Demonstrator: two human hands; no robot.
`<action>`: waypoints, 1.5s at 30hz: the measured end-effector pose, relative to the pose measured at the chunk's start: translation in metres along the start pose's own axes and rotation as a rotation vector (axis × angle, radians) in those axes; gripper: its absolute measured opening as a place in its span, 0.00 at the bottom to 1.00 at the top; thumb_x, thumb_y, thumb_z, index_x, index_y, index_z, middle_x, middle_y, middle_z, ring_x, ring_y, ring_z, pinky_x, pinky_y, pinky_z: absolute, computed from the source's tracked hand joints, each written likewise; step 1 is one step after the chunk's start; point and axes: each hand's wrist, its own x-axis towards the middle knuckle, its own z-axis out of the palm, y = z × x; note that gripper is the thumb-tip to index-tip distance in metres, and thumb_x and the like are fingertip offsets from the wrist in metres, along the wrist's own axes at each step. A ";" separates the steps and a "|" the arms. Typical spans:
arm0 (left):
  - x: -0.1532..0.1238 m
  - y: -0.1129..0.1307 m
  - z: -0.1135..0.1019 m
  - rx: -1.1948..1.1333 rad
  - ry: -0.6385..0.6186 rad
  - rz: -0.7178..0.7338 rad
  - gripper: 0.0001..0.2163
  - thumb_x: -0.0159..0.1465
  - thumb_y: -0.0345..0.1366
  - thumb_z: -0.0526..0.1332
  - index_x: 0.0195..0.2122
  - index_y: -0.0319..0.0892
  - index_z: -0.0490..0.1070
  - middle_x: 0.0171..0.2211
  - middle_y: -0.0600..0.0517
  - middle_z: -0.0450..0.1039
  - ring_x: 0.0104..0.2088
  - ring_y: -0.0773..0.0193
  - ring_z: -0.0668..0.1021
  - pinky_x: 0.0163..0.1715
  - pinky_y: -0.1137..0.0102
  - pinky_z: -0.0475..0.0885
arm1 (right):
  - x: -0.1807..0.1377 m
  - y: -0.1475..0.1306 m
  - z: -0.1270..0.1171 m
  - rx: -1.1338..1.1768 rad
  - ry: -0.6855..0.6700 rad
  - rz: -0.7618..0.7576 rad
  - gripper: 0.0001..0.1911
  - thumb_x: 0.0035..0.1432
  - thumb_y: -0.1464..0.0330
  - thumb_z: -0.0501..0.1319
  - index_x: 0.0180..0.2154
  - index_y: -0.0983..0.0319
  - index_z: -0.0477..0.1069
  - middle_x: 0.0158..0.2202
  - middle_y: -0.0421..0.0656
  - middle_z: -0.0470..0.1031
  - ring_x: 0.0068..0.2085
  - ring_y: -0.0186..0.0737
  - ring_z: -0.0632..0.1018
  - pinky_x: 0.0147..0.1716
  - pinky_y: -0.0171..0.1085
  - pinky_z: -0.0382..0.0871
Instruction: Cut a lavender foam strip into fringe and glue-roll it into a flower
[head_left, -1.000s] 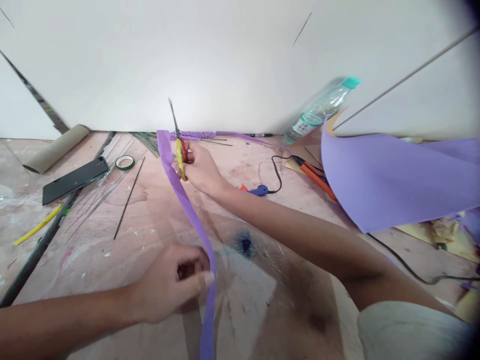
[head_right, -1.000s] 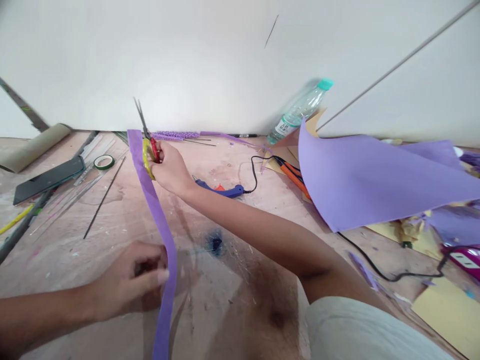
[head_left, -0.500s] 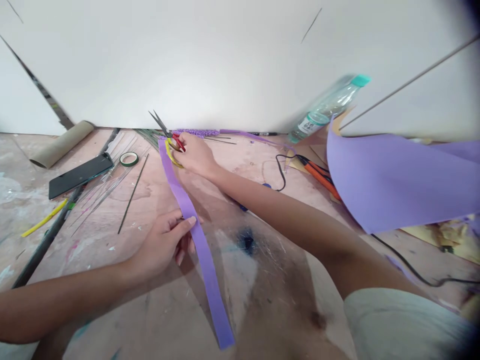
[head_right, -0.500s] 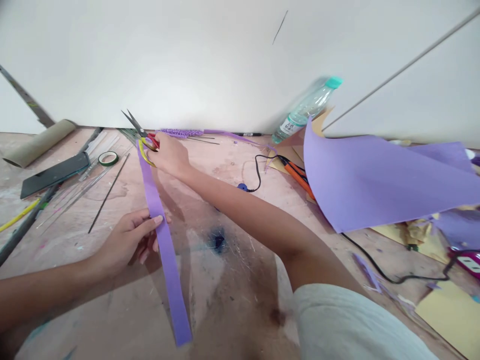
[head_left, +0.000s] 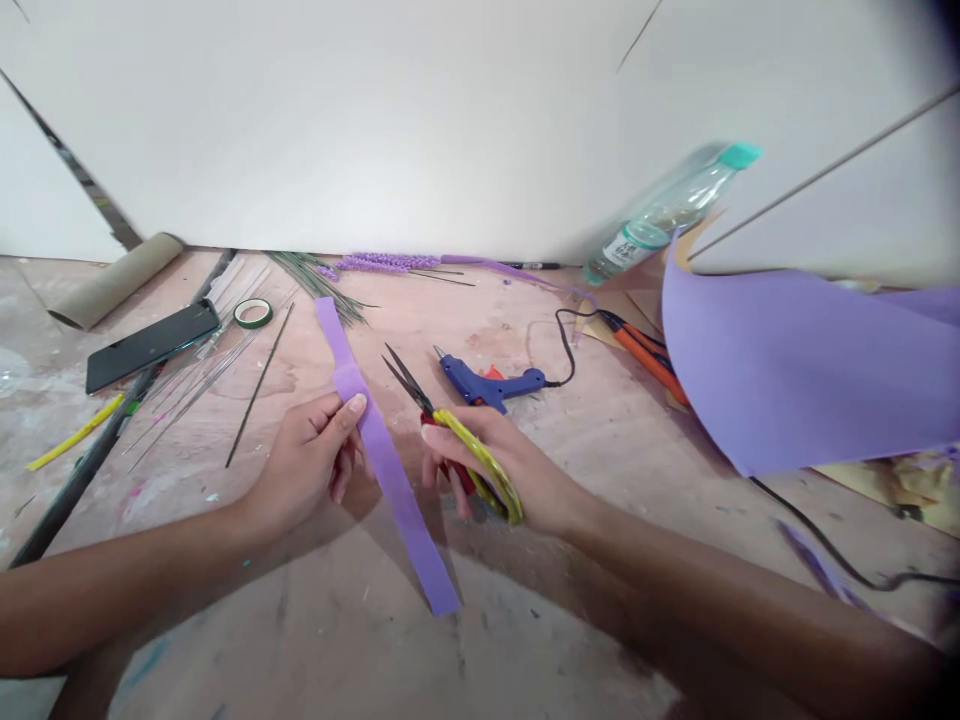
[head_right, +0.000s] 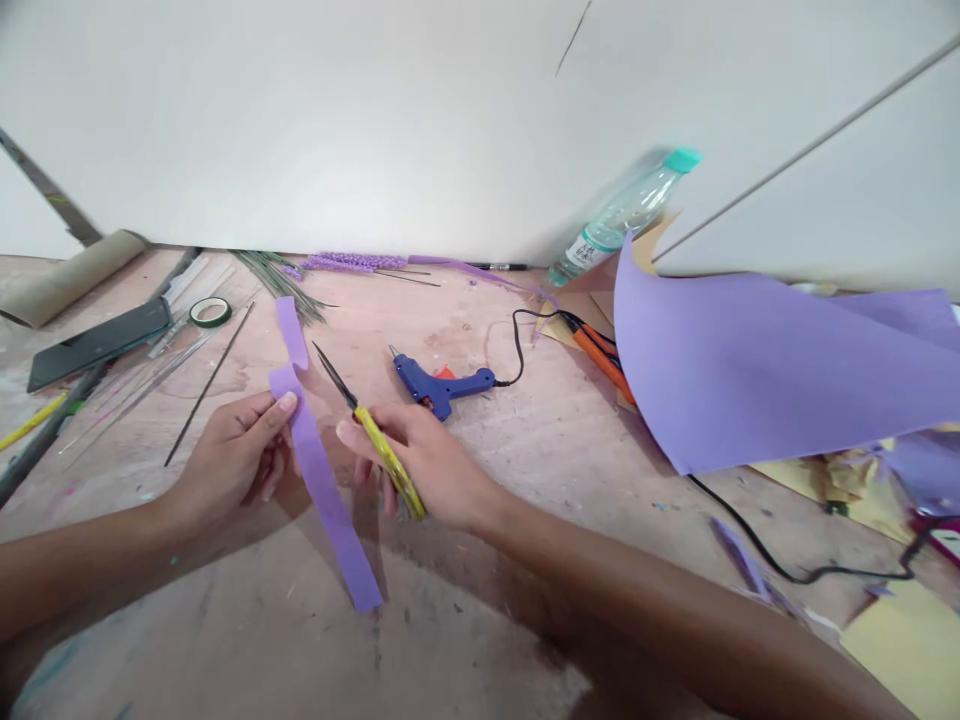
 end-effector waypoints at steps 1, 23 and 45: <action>0.000 0.000 0.000 0.003 0.001 0.010 0.23 0.69 0.53 0.60 0.25 0.40 0.64 0.16 0.54 0.72 0.09 0.75 0.64 0.09 0.79 0.51 | -0.005 0.004 0.003 0.024 -0.009 0.014 0.30 0.63 0.41 0.57 0.29 0.62 0.68 0.28 0.41 0.74 0.18 0.31 0.72 0.18 0.32 0.63; -0.013 0.008 0.005 -0.019 -0.115 0.006 0.15 0.66 0.48 0.63 0.35 0.40 0.70 0.12 0.60 0.65 0.08 0.72 0.65 0.10 0.81 0.54 | -0.026 0.020 0.027 -0.279 0.129 -0.109 0.29 0.62 0.41 0.56 0.26 0.59 0.57 0.22 0.35 0.56 0.24 0.34 0.59 0.24 0.37 0.49; -0.020 -0.002 0.008 -0.455 -0.219 -0.164 0.15 0.61 0.44 0.73 0.38 0.39 0.73 0.18 0.55 0.77 0.12 0.69 0.76 0.11 0.84 0.67 | -0.029 0.030 0.034 -0.167 0.107 -0.164 0.25 0.63 0.50 0.63 0.25 0.60 0.58 0.20 0.33 0.55 0.22 0.29 0.57 0.21 0.33 0.48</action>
